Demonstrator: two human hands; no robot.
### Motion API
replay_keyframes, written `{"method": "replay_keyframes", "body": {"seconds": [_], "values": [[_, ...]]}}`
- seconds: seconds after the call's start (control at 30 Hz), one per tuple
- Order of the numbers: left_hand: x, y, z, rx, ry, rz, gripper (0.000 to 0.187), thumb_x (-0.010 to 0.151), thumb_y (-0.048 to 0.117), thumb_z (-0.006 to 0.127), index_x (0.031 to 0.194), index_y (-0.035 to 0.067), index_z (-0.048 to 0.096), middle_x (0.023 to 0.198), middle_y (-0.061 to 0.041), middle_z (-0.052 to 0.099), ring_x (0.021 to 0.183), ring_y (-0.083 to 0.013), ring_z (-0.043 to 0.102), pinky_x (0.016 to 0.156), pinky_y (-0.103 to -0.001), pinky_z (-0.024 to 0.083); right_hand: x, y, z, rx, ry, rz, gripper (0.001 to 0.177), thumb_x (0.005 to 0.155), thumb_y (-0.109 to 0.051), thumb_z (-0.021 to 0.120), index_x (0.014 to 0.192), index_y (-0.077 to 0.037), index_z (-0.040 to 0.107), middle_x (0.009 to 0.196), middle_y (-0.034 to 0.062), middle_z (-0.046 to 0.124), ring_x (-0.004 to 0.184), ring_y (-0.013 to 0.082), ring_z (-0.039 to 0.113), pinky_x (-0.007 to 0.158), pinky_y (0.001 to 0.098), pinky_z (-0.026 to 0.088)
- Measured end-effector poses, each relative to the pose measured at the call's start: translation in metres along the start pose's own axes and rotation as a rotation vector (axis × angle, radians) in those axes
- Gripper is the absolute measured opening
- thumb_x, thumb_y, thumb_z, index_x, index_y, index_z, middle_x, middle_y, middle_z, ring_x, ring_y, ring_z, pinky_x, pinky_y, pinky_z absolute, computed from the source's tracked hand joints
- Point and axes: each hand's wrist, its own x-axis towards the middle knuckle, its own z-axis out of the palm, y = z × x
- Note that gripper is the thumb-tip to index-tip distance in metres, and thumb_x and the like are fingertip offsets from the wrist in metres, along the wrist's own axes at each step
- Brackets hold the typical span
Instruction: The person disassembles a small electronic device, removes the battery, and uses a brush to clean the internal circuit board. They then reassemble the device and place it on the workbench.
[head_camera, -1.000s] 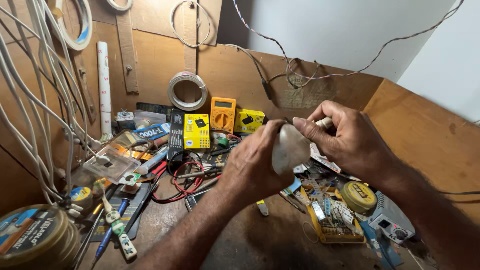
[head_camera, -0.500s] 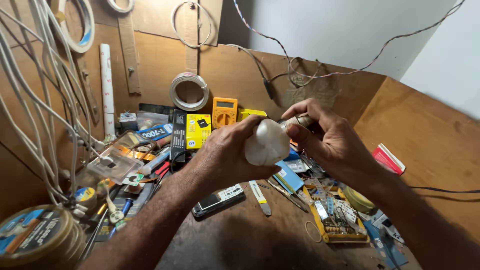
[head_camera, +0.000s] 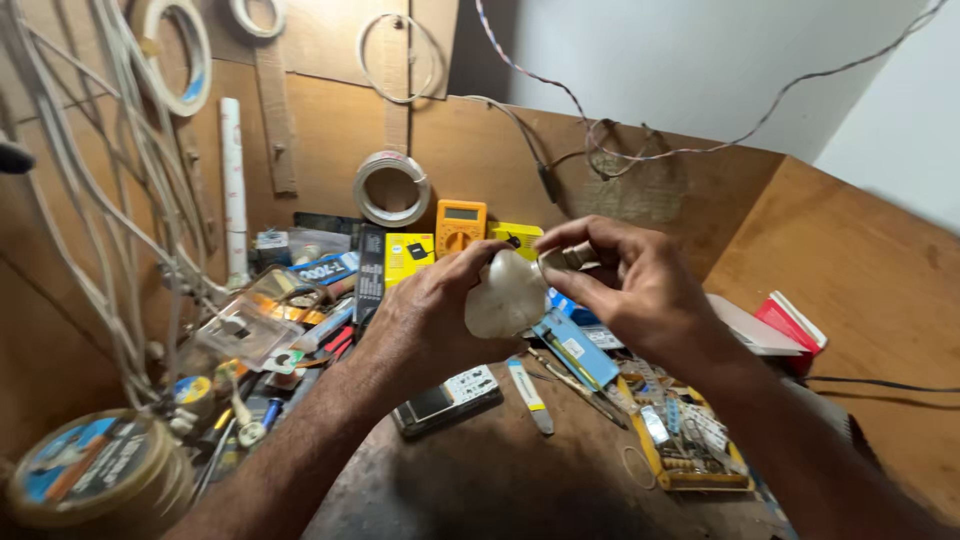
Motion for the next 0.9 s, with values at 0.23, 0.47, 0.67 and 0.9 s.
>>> {"method": "replay_keyframes", "body": {"seconds": [0.23,0.47,0.67,0.9], "values": [[-0.006,0.008,0.005,-0.052,0.046,-0.045,0.089,0.061,0.034,0.094,0.139,0.015,0.054,0.117,-0.013,0.07,0.107,-0.0313,0.069,0.089,-0.044,0.055,0.004,-0.006,-0.003,-0.135,-0.003,0.11,0.029,0.094,-0.017,0.071,0.118,-0.003,0.077,0.094,0.0079,0.077,0.08,0.0117,0.07,0.074,0.0273,0.06],[-0.005,0.013,0.028,-0.018,0.273,0.034,0.092,0.059,0.032,0.096,0.138,0.014,0.052,0.119,-0.013,0.067,0.109,-0.0329,0.064,0.091,-0.047,0.05,0.002,-0.015,-0.003,-0.188,0.077,0.079,0.03,0.09,-0.015,0.076,0.119,-0.007,0.074,0.085,0.0012,0.071,0.073,0.0052,0.061,0.065,0.0221,0.052],[-0.012,0.017,0.038,0.072,0.239,-0.117,0.094,0.058,0.032,0.095,0.141,0.022,0.051,0.112,-0.009,0.061,0.107,-0.0306,0.059,0.084,-0.048,0.045,-0.001,-0.004,0.001,-0.162,0.094,-0.04,0.04,0.087,-0.011,0.076,0.126,-0.006,0.07,0.096,-0.0014,0.071,0.074,0.0037,0.057,0.065,0.0214,0.051],[-0.02,0.01,0.04,0.09,0.273,-0.076,0.099,0.056,0.027,0.096,0.143,0.02,0.049,0.115,-0.007,0.063,0.109,-0.0307,0.059,0.088,-0.048,0.044,-0.011,0.005,0.003,-0.143,0.121,0.009,0.026,0.09,-0.012,0.074,0.115,-0.003,0.073,0.091,0.0019,0.075,0.08,0.006,0.069,0.07,0.0208,0.057]]}}
